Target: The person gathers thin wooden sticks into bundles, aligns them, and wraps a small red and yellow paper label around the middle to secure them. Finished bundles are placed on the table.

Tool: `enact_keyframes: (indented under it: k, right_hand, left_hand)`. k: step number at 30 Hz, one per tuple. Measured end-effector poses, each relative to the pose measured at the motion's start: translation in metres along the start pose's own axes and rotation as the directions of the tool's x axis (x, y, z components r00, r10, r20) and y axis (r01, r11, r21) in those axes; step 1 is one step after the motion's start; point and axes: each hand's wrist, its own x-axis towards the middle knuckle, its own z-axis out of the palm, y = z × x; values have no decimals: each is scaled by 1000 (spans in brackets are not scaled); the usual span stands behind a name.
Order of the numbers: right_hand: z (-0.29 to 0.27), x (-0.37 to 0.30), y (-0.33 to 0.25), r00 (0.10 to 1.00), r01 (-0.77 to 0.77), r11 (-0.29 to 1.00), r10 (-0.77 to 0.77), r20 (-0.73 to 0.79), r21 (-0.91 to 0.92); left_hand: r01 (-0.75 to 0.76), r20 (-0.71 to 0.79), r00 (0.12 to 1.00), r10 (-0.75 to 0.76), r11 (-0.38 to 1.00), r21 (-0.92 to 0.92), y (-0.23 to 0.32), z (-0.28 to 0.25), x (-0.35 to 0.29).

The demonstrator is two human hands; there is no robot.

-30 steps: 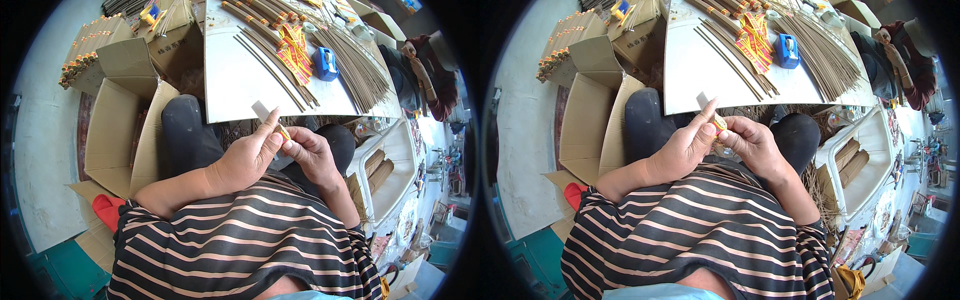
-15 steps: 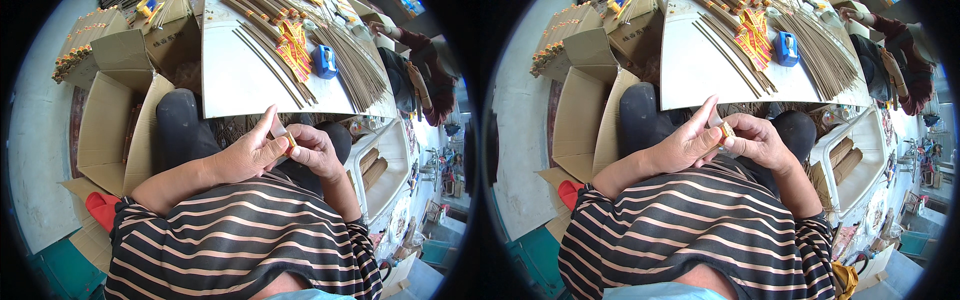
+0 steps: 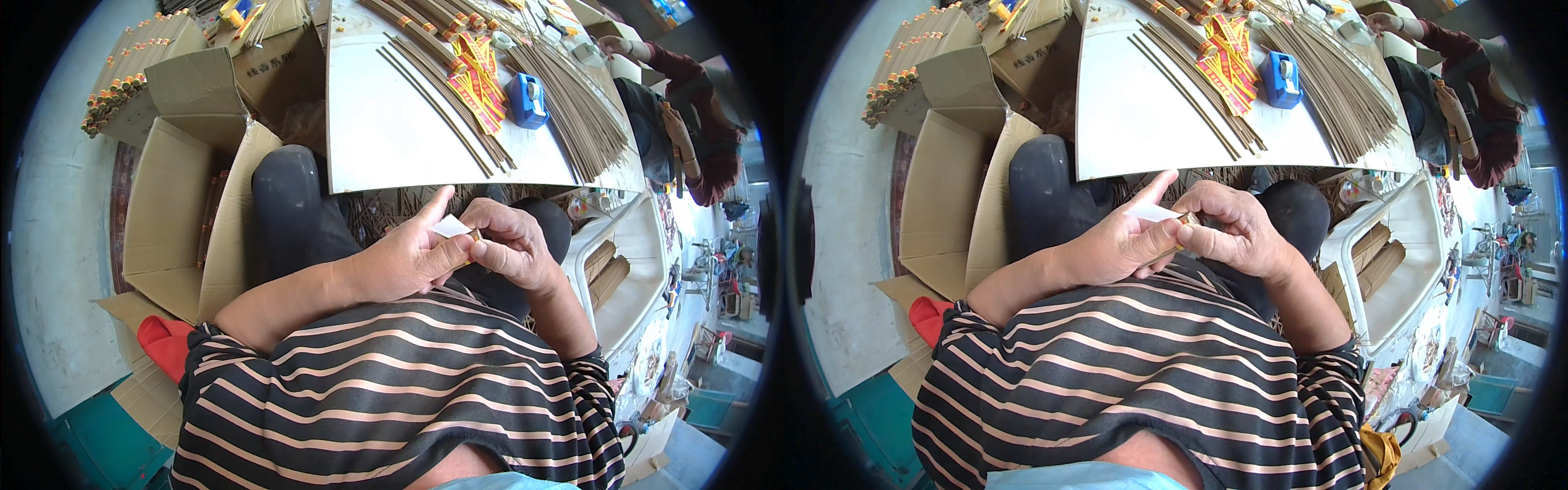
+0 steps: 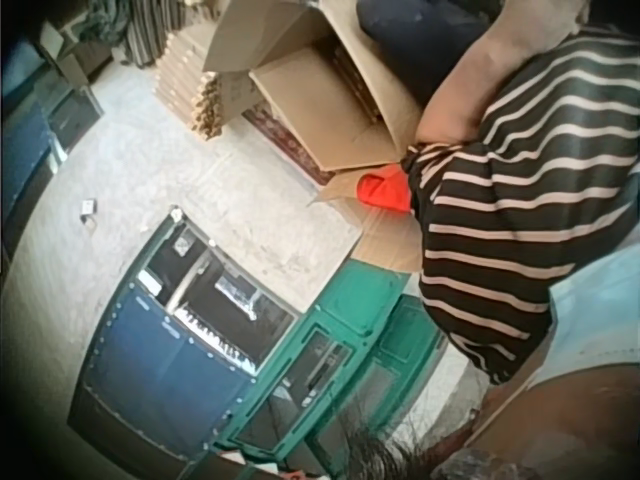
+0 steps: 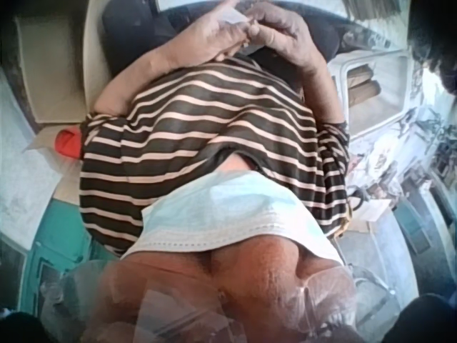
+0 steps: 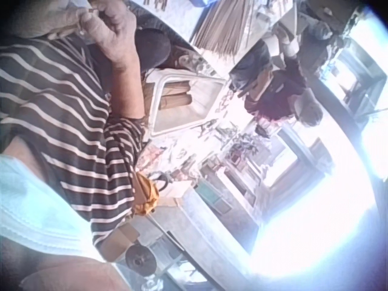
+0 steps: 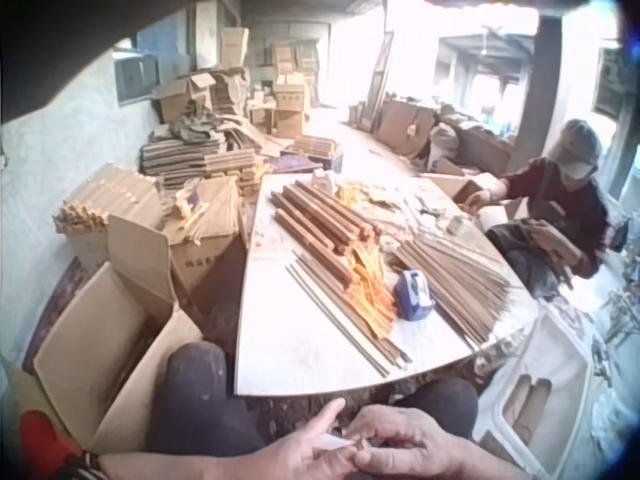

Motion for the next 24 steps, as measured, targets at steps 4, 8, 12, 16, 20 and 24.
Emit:
enact_keyframes:
  k: [4, 8, 12, 16, 20, 24]
  right_hand:
    - [-5, 4, -7, 992, 116, 991, -113, 49, -70]
    - [-8, 6, -17, 987, 152, 973, -138, 88, -173]
    - [-10, 5, -13, 955, 293, 921, -273, 112, -256]
    - [-10, 9, -17, 928, 369, 886, -336, 159, -281]
    - [-11, 9, -14, 912, 403, 881, -367, 182, -249]
    - [-15, 10, -15, 897, 419, 886, -369, 241, -201]
  left_hand:
    - [10, 10, 1000, -10, 1000, 9, 0, 0, 1]
    - [-7, 38, 999, 8, 999, -34, -9, -2, 3]
    - [31, 118, 993, -22, 997, -76, -9, -5, 3]
    - [99, 122, 990, -72, 967, -234, -6, -9, 2]
    - [50, 118, 993, -8, 931, -362, -12, -8, 5]
    - [75, 160, 987, -19, 933, -352, -8, -6, 7]
